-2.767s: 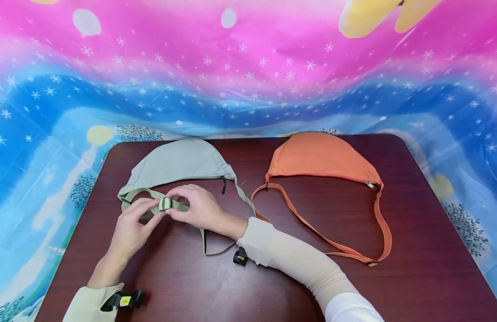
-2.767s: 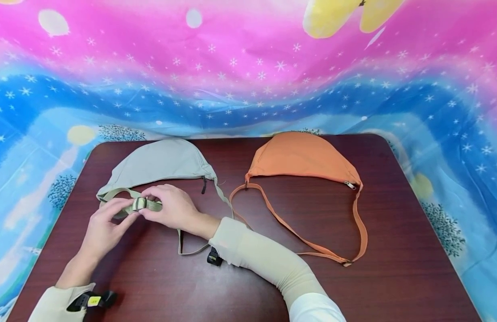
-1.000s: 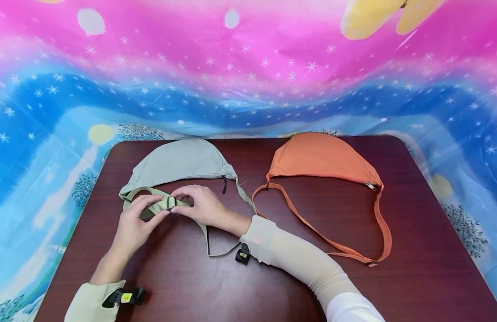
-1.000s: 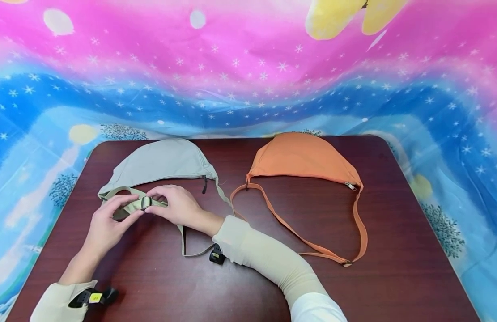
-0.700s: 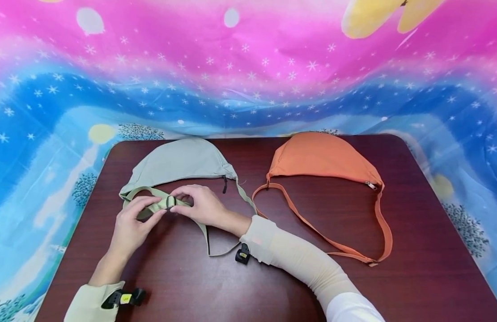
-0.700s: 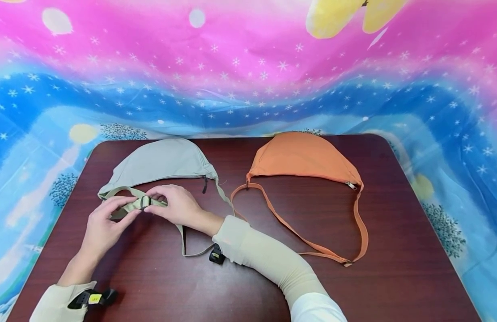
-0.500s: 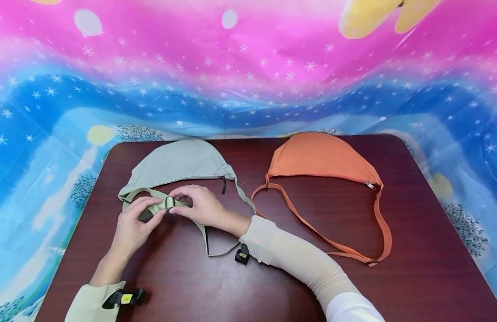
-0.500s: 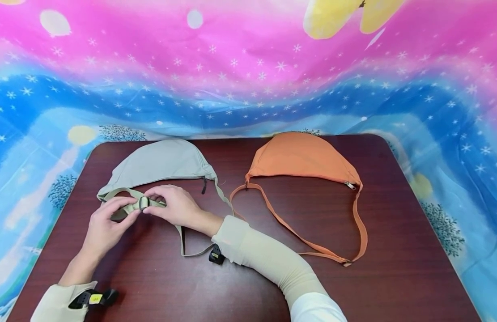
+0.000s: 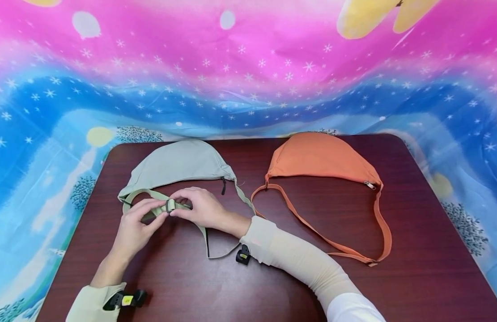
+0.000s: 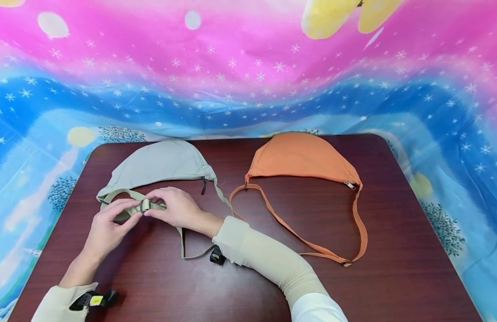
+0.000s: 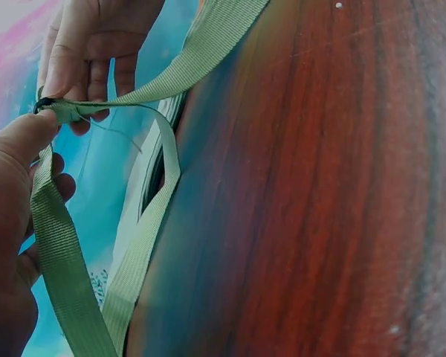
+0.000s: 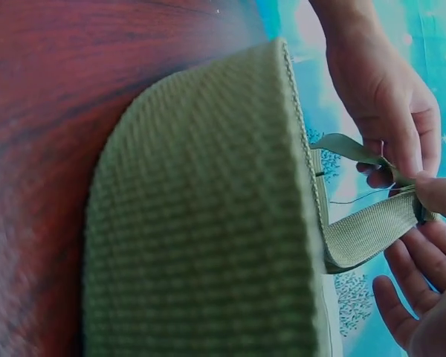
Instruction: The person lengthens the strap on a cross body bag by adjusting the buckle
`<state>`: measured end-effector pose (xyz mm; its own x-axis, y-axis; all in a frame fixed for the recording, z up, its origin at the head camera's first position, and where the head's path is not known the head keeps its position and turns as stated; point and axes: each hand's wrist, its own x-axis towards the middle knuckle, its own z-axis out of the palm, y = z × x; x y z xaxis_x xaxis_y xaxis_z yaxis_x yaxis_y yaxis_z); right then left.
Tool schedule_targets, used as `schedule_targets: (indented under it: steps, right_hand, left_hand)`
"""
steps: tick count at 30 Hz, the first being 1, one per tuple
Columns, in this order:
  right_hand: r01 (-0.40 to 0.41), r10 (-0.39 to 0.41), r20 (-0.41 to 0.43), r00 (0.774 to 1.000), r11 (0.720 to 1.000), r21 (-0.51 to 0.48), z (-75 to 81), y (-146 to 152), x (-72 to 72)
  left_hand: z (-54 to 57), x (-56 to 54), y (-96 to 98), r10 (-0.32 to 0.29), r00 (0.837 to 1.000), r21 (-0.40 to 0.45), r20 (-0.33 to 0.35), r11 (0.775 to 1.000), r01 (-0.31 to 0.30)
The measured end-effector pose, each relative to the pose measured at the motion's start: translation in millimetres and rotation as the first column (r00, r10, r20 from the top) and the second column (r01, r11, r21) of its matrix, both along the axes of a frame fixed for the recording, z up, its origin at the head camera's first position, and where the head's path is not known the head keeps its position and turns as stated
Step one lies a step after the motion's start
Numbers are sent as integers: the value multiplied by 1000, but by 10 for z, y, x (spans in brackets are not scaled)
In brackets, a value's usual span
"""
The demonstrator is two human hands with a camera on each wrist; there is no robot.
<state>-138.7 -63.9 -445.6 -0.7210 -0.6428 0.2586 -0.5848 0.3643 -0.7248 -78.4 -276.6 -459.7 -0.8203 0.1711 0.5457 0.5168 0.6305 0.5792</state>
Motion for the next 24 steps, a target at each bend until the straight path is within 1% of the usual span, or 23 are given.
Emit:
schedule_targets:
  steps: [3, 6, 9, 12, 17, 24]
  right_hand:
    - [-5, 5, 9, 1000, 1000, -16, -6, -2, -2]
    - [-8, 8, 8, 1000, 999, -31, -4, -4, -8]
    - [-9, 9, 9, 1000, 999, -37, 3, -2, -17]
    - [-6, 6, 15, 1000, 999, -39, 7, 2, -21]
    - [-5, 6, 26, 1000, 999, -32, 7, 7, -24]
    - [-9, 8, 16, 1000, 1000, 24, 11, 15, -20]
  left_hand:
    - [-54, 22, -21, 35, 999, -11, 14, 999, -34]
    - [-107, 49, -42, 79, 997, -18, -9, 997, -79]
    - [-130, 69, -48, 100, 994, -18, -34, 995, -101]
    - [-126, 72, -37, 92, 995, -21, -44, 995, -93]
    - [-130, 51, -42, 62, 998, -29, -17, 998, -62]
    - [-108, 8, -21, 26, 1000, -37, 6, 999, -26]
